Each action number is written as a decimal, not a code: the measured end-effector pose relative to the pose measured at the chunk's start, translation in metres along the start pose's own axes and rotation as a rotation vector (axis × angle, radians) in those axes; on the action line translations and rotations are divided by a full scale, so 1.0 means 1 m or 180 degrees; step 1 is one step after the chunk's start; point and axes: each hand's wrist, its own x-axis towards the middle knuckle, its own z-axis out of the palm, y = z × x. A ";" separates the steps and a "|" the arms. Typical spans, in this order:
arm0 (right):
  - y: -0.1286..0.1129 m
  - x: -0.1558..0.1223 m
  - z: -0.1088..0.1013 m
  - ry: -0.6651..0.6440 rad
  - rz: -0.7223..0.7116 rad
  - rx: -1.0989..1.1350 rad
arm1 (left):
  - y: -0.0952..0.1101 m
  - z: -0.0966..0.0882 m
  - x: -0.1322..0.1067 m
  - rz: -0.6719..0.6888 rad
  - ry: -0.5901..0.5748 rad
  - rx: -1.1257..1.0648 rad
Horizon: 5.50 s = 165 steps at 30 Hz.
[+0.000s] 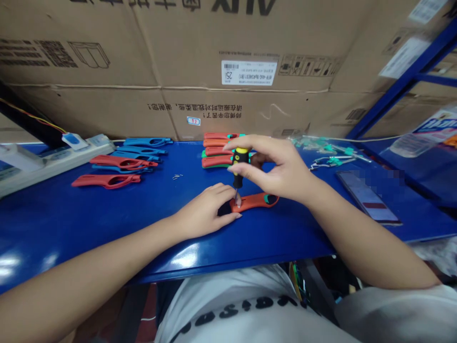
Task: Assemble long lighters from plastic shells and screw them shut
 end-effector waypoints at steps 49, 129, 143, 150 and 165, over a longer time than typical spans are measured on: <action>-0.005 -0.002 0.002 -0.0107 -0.0306 -0.0398 | 0.000 0.001 -0.001 -0.0040 0.0042 0.0081; 0.000 -0.003 0.000 -0.0187 -0.0422 -0.0317 | -0.004 0.009 -0.002 -0.0040 0.0156 0.0183; -0.007 0.000 -0.006 -0.0232 -0.0447 -0.0253 | -0.004 0.009 -0.002 -0.0038 0.0203 0.0167; -0.010 0.001 -0.009 -0.0388 -0.0221 0.0110 | -0.002 0.008 -0.002 -0.0051 0.0256 0.0182; -0.013 0.001 -0.010 -0.0358 -0.0185 -0.0371 | 0.002 0.008 0.000 -0.0161 0.0274 0.0302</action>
